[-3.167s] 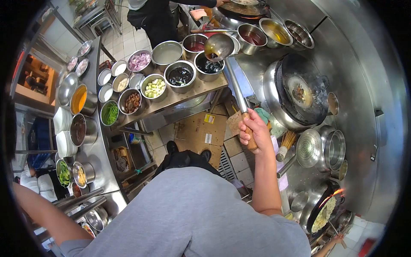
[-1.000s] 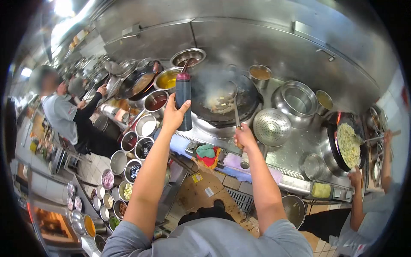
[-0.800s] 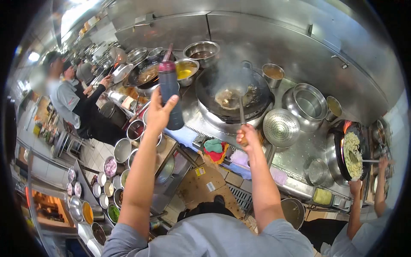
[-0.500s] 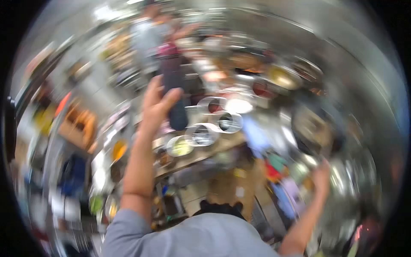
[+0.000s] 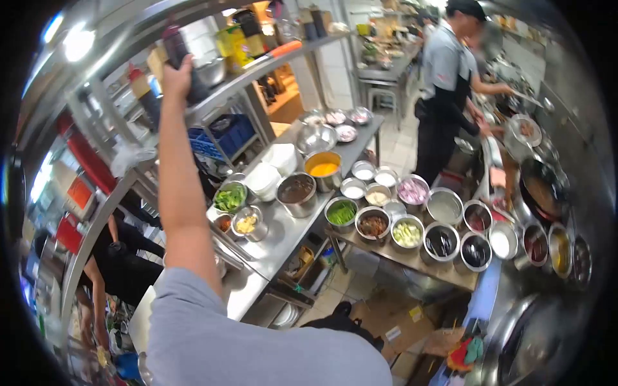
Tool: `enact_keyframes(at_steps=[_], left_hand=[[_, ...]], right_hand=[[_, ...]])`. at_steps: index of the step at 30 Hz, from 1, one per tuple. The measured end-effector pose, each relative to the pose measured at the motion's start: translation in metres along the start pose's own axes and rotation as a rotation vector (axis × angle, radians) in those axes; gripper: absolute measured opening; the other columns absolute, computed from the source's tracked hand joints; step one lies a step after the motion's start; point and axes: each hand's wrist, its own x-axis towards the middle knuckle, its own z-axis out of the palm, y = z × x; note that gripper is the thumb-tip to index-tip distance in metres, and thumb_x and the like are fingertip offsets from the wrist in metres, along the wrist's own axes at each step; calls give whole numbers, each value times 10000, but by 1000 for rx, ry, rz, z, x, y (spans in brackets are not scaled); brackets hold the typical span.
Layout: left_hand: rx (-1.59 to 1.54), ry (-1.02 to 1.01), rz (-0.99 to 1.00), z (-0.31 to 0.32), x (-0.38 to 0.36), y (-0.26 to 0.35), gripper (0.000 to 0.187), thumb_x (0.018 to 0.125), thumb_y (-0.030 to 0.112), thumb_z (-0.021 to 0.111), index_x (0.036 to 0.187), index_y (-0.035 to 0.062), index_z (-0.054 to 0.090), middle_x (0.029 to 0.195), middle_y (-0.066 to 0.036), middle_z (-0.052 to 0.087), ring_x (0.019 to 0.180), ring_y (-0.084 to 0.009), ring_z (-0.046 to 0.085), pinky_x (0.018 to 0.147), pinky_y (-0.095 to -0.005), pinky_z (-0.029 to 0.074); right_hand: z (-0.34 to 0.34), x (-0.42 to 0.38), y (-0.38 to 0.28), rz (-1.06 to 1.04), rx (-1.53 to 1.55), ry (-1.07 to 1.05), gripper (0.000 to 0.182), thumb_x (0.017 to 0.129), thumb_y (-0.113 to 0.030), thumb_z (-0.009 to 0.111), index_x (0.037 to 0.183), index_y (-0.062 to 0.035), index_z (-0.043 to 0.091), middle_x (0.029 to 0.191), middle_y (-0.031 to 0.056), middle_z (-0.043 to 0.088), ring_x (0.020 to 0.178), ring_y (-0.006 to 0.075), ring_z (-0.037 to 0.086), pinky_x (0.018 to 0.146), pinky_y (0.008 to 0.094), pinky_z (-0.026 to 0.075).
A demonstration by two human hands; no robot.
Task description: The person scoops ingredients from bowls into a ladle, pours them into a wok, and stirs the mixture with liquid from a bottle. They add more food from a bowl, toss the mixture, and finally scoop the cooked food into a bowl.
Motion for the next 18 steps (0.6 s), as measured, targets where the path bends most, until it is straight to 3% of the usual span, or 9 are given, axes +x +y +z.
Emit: enact_keyframes(at_steps=[4,6,7,9,13,15,16,17,18], left_hand=[[184,20,-218,35,78,-128,909,742,533,623,1255,-146,305,1243,-286,464,1138,-364,493,947,-380,395],[311,54,-227,34,88,-144,1019,683,581,661,1244,-175,269,1263,-297,439,1155,-365,478,961,-371,386],[394,66,-235,32,87,-137,1019,676,571,674,1251,-163,263,1254,-292,448,1153,-369,478,964,-370,383],[488,73,-251,34,82,-137,1019,668,561,687,1257,-150,257,1246,-286,457,1152,-373,478,968,-369,380],[401,238,354,10,-2,-61,755,717,485,684,1181,-64,451,1083,-229,572,1022,-342,557,908,-362,412],[-178,-51,319,-6,-131,13,328,880,280,555,1034,-9,576,1003,-131,612,912,-244,585,823,-330,440],[-361,-433,-47,-17,-190,19,255,910,233,507,983,8,603,959,-108,626,891,-194,594,788,-300,448],[-229,-766,196,-26,-239,15,230,914,228,503,930,31,621,885,-69,638,828,-149,599,747,-256,452],[-320,-1102,-230,-15,-326,-25,232,882,260,548,883,40,624,756,-38,611,687,-114,568,651,-237,433]], right_hand=[[-47,10,-4,102,452,-337,272,975,-337,308,927,-92,415,641,-2,364,428,84,304,369,245,317],[32,-46,9,278,788,-618,445,982,-355,273,1312,-66,346,621,19,366,404,79,318,322,229,294],[25,-47,26,310,779,-666,484,985,-361,240,1415,-148,177,655,51,414,357,120,345,290,252,338],[33,-70,48,447,759,-675,460,978,-358,260,1381,-139,234,603,23,374,343,89,350,313,248,363],[81,-84,64,797,583,-838,444,957,-238,382,1360,-109,249,584,10,361,337,75,342,317,242,356],[113,-76,77,962,310,-945,477,934,-170,451,1356,-97,241,585,8,361,340,66,337,317,237,345],[133,-73,83,1037,213,-965,487,923,-147,477,1349,-92,246,585,6,361,341,59,334,317,233,339],[155,-70,91,1109,173,-976,469,926,-145,467,1341,-88,256,592,6,362,356,54,349,328,222,344],[179,-67,102,1181,131,-993,451,929,-142,457,1333,-84,266,600,5,363,370,48,363,338,211,349]])
